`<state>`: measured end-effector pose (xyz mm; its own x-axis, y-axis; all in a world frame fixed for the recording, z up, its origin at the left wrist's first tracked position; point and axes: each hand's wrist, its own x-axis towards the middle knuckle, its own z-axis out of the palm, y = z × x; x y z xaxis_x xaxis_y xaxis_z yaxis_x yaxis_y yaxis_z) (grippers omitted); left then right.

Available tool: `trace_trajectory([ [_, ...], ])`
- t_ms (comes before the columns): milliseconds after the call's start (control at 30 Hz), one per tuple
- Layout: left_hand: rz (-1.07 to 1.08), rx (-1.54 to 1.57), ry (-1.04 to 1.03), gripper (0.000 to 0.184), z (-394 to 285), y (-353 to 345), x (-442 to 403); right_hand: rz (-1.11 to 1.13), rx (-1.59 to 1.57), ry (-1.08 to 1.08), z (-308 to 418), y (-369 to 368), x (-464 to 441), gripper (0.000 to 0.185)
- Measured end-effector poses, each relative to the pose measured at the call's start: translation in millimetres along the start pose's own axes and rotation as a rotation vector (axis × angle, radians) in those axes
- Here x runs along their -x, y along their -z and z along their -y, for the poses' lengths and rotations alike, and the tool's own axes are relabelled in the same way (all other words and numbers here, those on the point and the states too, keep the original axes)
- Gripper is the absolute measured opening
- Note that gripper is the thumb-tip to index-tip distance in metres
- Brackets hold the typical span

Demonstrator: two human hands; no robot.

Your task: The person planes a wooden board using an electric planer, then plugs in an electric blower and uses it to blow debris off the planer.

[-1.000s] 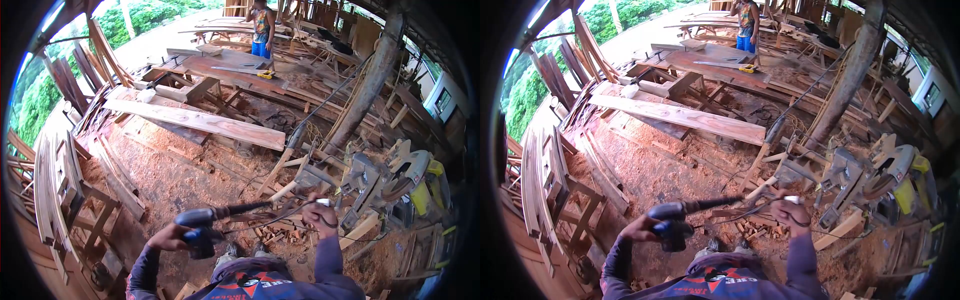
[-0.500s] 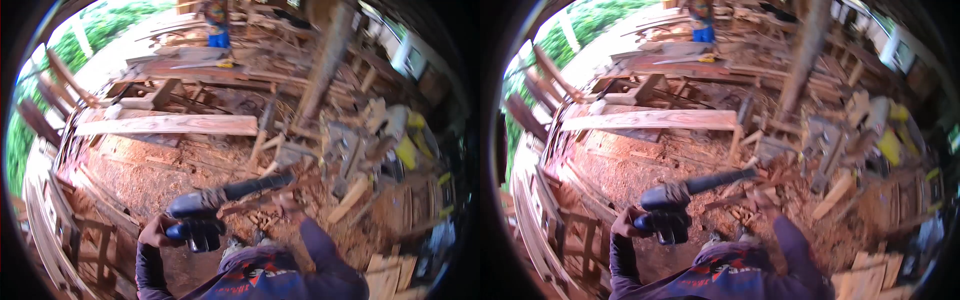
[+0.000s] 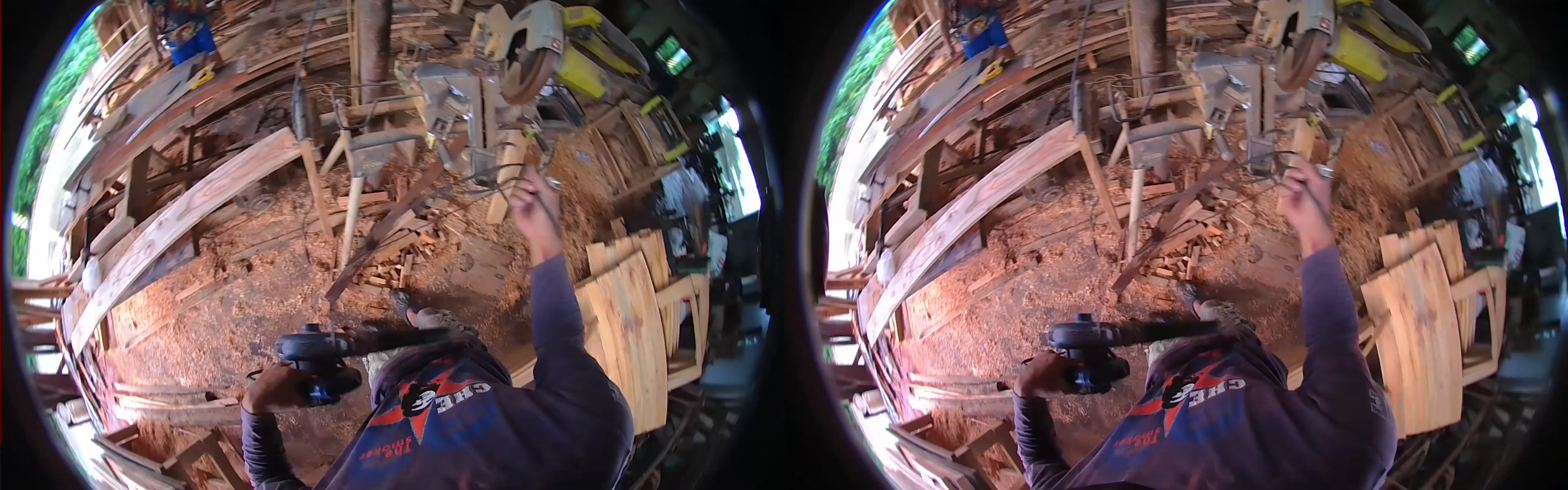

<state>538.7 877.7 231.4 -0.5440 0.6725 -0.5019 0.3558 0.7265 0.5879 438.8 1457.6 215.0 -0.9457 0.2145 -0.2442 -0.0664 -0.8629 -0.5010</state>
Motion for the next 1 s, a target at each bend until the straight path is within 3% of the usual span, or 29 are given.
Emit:
trace_trajectory([
  [33, 0.011, -0.001, -0.023, 0.050, 13.3, -4.1, -3.1, -0.019, -0.129, 0.066, 26.9, 17.1, 18.5, 0.022],
  [133, -0.263, 0.094, -0.051, 0.046, 34.0, -3.6, -10.9, -0.269, 0.002, 0.382, 100.7, 92.8, 65.9, 0.021],
  [167, -0.268, 0.091, -0.057, 0.046, 39.7, -1.9, -11.3, -0.349, 0.079, 0.444, 115.0, 105.2, 80.6, 0.021],
  [233, -0.370, 0.357, 0.088, 0.046, 59.7, -3.9, -8.8, -0.394, 0.098, 0.467, 120.5, 101.8, 106.8, 0.018],
  [300, -0.586, 0.757, -0.031, 0.035, 58.5, -12.4, -12.6, -0.370, 0.141, 0.480, 131.5, 129.9, 126.2, 0.021],
  [367, -0.683, 1.061, 0.380, 0.016, 51.2, -5.3, -1.8, -0.331, -0.046, 0.451, 164.3, 206.9, 120.2, 0.022],
  [433, -1.005, 1.255, 0.397, 0.008, 62.1, -23.9, -11.1, -0.397, 0.028, 0.429, 162.1, 223.6, 115.8, 0.026],
  [467, -1.037, 1.270, 0.307, 0.009, 73.6, -36.7, -13.0, -0.518, 0.076, 0.444, 152.2, 233.4, 109.5, 0.030],
  [500, -1.068, 1.281, 0.209, 0.010, 79.2, -43.8, -13.3, -0.516, 0.084, 0.400, 143.9, 262.8, 99.7, 0.030],
  [567, -1.248, 1.668, -0.063, 0.009, 43.2, -34.9, -23.8, -0.695, -0.023, 0.212, 114.1, 354.7, 77.0, 0.035],
  [633, -1.308, 1.657, -0.072, 0.010, 28.4, -38.9, -20.9, -0.748, 0.323, -0.078, 50.9, 409.1, 75.1, 0.038],
  [667, -1.318, 1.665, -0.115, 0.008, 12.4, -35.9, -21.5, -0.859, 0.729, -0.342, 11.4, 432.4, 79.9, 0.034],
  [733, -1.351, 1.698, -0.169, 0.005, -14.8, -34.7, -22.6, -0.499, 1.606, -0.649, -65.0, 458.9, 105.4, 0.028],
  [767, -1.273, 1.703, -0.310, 0.023, -10.1, -43.7, -19.5, -0.246, 1.757, -0.828, -91.1, 449.2, 117.7, 0.033],
  [800, -1.287, 1.688, -0.294, 0.020, -25.0, -42.8, -14.4, 0.046, 1.879, -0.954, -117.3, 437.7, 130.4, 0.040],
  [833, -1.300, 1.672, -0.271, 0.017, -41.6, -42.4, -11.6, 0.067, 1.737, -1.256, -123.2, 417.1, 141.3, 0.051],
  [900, -1.325, 1.682, -0.227, 0.013, -56.4, -49.1, -4.7, 0.185, 1.889, -1.190, -126.6, 376.1, 137.1, 0.040],
  [967, -1.341, 1.719, -0.297, 0.025, -61.3, -61.9, 3.1, 0.278, 2.031, -1.095, -133.9, 371.8, 128.2, 0.031],
  [1000, -1.373, 1.736, -0.277, 0.029, -72.7, -61.6, 6.4, 0.554, 2.173, -0.829, -131.3, 368.3, 124.0, 0.034],
])
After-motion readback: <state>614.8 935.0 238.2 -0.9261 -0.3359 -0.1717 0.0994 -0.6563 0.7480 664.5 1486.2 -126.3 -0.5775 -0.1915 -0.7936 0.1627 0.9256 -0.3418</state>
